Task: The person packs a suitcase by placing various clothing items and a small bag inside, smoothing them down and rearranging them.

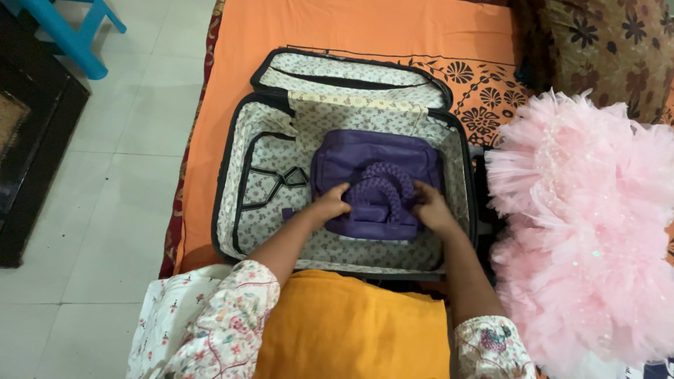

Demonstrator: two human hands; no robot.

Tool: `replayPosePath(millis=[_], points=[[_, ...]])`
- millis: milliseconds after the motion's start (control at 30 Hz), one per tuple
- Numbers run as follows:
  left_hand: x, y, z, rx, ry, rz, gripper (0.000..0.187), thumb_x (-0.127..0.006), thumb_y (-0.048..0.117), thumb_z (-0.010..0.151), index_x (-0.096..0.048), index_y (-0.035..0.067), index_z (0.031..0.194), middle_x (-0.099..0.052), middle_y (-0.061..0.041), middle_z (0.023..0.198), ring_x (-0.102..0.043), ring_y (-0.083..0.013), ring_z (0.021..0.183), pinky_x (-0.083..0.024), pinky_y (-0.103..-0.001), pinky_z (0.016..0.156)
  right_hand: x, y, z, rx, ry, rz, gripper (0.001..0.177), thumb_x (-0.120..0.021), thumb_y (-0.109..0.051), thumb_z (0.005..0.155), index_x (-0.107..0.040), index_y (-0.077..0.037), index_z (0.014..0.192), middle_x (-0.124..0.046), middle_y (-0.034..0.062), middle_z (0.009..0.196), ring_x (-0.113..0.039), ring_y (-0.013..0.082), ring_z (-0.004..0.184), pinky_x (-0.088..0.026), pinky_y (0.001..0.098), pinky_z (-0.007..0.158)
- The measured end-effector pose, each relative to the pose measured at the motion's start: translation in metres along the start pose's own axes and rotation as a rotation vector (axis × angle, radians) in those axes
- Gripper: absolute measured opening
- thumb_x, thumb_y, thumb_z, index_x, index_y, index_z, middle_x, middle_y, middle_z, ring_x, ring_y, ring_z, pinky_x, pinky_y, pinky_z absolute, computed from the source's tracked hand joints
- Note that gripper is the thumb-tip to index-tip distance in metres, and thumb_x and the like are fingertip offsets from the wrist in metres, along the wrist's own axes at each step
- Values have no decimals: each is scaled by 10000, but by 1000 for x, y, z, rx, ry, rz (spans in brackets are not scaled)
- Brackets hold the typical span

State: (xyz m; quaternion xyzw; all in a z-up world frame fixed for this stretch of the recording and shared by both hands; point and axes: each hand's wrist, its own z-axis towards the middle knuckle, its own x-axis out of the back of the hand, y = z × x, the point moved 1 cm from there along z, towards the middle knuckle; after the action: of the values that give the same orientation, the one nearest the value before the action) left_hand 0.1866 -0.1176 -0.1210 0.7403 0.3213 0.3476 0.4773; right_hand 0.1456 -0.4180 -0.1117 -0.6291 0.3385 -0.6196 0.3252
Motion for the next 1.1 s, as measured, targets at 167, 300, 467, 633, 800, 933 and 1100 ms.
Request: replayPosePath(millis=[167,300,467,633,800,933,1100], points=[[21,22,-25,-12,-180,549,677,-659,43,849,-532,244,1483,-307,-90,1613,-210,-374,1478,-116,-490,1164,34,27,-3,-26,-24,114,396,-381,161,765,-748,70,884,-737,188,865,-645,230,772,-535,334,725],[7,5,-15,-325,-270,295,495,-517,-2,785,-755,70,1212,-684,-100,1376,-614,-298,1325,-448,-333,1127,36,5,-19,-61,-173,-155,310,-470,62,777,-770,20,844,-763,181,844,-694,305,792,-559,390,773],[-43,-20,-14,-366,-494,714,485,-507,85,852,-729,108,1282,-684,-112,1405,-617,-301,1313,-443,-367,1146,13,-42,-41,-320,-503,-559,472,-679,-343,863,-690,-66,1245,-722,186,1261,-687,332,1187,-528,399,1019],[-59,-36,-8,-188,-614,747,567,-458,127,922,-511,75,1484,-414,-162,1599,-367,-335,1479,-281,-419,1210,-8,-40,-39,-644,-752,-899,1005,-664,-468,914,-68,-130,1650,-297,244,1643,-360,379,1509,-362,449,1206],[-55,-18,-27,-151,-532,654,527,-469,174,946,-571,72,1453,-518,-165,1543,-487,-328,1410,-364,-399,1172,-10,-17,-39,-666,-788,-869,1115,-662,-455,891,75,-107,1652,-232,268,1667,-311,394,1533,-330,463,1223],[-37,14,-29,-58,-549,190,605,-562,337,923,-560,101,1480,-633,-158,1476,-592,-338,1303,-448,-380,1085,-9,2,-42,-644,-771,-862,1219,-756,-497,870,100,-69,1626,-196,283,1662,-263,385,1538,-316,438,1224],[-44,25,-53,-195,-693,428,858,-754,554,886,-418,106,1536,-517,-132,1511,-502,-278,1364,-393,-369,1117,-22,19,-35,-612,-735,-802,1268,-839,-413,777,49,-44,1604,-369,272,1600,-437,363,1471,-413,411,1183]])
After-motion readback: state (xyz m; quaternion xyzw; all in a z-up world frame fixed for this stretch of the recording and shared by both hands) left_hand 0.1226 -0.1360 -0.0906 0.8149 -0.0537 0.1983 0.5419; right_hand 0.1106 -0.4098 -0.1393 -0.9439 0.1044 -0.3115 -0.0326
